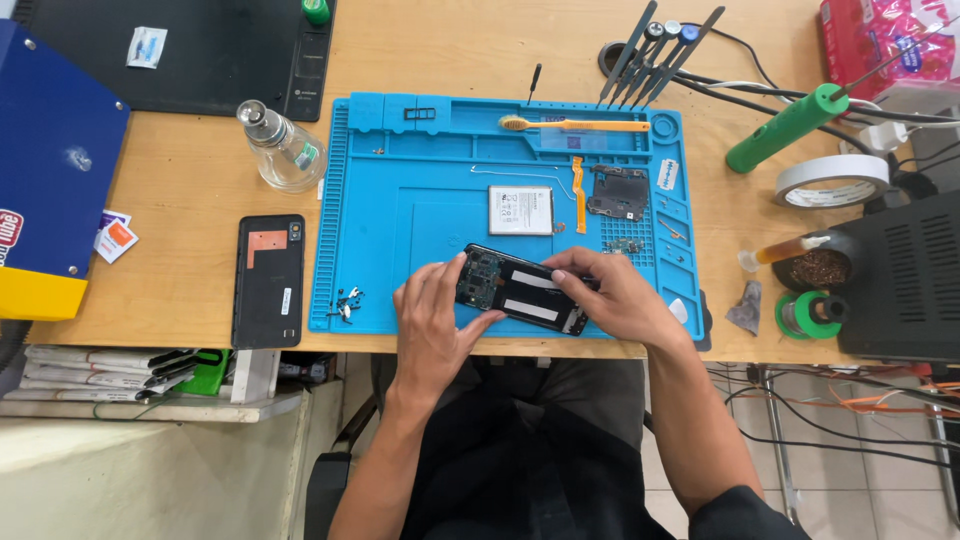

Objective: The person cuts a piece of white tape with scissors and places it on the internal components of a disassembled smartphone. They then use tweezers to adjust small parts and connect a ribbon cable to the motherboard. Finally, they place the battery into the phone's chassis and press it down.

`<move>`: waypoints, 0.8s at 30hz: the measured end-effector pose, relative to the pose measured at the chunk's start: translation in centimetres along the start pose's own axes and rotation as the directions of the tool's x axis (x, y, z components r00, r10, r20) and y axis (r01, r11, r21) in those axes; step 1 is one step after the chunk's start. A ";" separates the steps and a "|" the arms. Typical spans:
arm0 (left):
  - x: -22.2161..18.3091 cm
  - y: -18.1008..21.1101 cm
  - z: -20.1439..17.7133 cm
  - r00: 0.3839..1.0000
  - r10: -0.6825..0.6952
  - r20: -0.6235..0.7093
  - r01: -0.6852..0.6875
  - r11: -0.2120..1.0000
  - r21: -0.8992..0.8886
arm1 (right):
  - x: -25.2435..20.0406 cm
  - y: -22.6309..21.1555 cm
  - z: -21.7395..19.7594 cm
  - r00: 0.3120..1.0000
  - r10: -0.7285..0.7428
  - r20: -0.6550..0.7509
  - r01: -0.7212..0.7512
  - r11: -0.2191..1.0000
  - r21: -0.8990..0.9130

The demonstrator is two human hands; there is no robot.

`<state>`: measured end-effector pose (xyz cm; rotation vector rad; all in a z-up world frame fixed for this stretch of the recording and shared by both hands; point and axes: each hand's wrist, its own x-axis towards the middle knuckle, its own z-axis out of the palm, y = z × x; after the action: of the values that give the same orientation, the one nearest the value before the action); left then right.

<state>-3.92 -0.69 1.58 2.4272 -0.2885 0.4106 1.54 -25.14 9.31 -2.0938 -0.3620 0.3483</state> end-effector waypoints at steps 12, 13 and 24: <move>-0.2 4.5 -1.3 0.946 -0.269 0.184 0.312 0.583 -0.750 | -4.7 5.6 12.4 0.846 0.399 -0.355 0.134 0.485 0.864; 0.3 4.7 -2.0 0.979 -0.165 0.117 0.202 0.792 -0.576 | -4.9 6.7 13.9 0.832 0.428 -0.353 0.184 0.386 0.904; 4.1 -2.9 -2.1 0.807 0.295 0.511 -0.149 0.940 -0.307 | -8.8 -0.4 10.3 0.937 0.325 0.127 -0.235 0.321 0.917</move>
<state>0.29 2.41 2.98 2.2100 -0.8355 -0.2409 -10.51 -20.41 5.32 -0.9760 0.2661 0.5181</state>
